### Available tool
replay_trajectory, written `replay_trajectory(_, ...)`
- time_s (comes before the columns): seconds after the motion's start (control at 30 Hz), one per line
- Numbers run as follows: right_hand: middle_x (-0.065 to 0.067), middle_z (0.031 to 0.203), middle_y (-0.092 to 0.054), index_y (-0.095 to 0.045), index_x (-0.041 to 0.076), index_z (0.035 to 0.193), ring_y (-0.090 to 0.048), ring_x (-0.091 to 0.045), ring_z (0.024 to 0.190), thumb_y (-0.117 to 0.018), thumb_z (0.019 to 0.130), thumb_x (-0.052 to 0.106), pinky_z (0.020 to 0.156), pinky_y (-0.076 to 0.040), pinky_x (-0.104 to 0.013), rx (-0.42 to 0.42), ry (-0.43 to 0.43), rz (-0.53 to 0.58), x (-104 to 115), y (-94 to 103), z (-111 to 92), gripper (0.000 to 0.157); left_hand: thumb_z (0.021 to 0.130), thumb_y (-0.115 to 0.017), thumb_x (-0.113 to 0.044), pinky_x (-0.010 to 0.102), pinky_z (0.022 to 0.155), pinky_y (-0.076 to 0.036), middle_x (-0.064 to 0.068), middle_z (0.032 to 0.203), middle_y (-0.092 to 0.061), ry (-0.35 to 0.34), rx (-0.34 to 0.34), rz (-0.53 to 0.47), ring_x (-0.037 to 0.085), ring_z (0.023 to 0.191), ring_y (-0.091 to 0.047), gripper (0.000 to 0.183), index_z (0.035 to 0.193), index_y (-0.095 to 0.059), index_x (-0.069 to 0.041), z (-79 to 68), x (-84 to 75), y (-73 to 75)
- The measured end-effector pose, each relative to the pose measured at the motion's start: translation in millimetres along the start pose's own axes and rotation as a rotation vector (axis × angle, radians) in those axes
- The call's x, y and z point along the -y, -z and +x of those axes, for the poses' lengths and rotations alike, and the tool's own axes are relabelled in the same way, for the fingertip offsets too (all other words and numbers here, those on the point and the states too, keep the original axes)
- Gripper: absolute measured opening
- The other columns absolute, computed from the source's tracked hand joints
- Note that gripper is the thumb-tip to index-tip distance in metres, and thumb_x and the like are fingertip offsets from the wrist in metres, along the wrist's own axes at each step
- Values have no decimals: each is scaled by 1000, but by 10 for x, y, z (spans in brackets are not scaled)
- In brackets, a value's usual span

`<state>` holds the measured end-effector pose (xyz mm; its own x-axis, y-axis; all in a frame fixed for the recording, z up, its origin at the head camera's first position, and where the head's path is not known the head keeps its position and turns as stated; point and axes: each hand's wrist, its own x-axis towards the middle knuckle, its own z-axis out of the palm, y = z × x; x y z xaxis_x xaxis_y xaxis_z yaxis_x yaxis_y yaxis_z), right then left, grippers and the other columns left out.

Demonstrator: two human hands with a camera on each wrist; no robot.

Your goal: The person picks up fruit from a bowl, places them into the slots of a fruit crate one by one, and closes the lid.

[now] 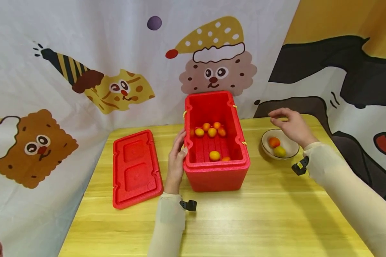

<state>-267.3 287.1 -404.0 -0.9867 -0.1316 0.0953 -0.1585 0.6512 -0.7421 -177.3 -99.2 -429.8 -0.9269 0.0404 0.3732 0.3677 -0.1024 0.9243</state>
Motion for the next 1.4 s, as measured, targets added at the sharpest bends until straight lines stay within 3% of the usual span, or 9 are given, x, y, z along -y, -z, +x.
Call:
replay_trajectory(0.23, -28, 123, -54, -58, -8, 123, -50, -45, 112, -57, 99, 14, 96, -40, -61, 21, -22, -72, -443, -49, -163, 33, 92, -41, -5, 41, 105, -40, 23, 154, -31, -39, 18, 6, 29, 137, -35, 54, 143, -40, 12, 25, -13, -39)
replay_trajectory(0.4, -28, 124, -53, -58, -7, 126, -52, -48, 112, -57, 99, 17, 93, -42, -63, 45, -57, -109, -622, -68, -267, 37, 90, -42, -7, 39, 103, -42, 25, 153, -31, -39, 16, -1, 32, 136, -36, 56, 142, -39, 14, 23, -15, -35)
replay_trajectory(0.7, -30, 129, -45, -57, -8, 125, -47, -53, 114, -58, 96, 12, 94, -37, -66, 53, -48, -122, -728, -154, -292, 35, 93, -41, -5, 41, 103, -42, 21, 155, -30, -20, 25, -3, 28, 137, -35, 54, 144, -39, 10, 35, -11, -24)
replay_trajectory(1.07, -31, 124, -47, -56, -10, 126, -44, -52, 114, -64, 94, 12, 95, -33, -66, 112, -9, -157, -805, -215, -301, 39, 92, -41, -6, 41, 101, -44, 20, 155, -30, -4, 22, -10, 27, 137, -35, 55, 145, -39, 9, 17, -8, -7)
replay_trajectory(1.4, -29, 117, -51, -57, -9, 122, -50, -46, 104, -66, 91, 7, 88, -40, -61, 173, -5, -170, -877, -315, -273, 36, 92, -41, -7, 40, 100, -45, 21, 154, -30, -10, 11, 6, 27, 137, -35, 55, 144, -39, 10, -7, -17, 18)
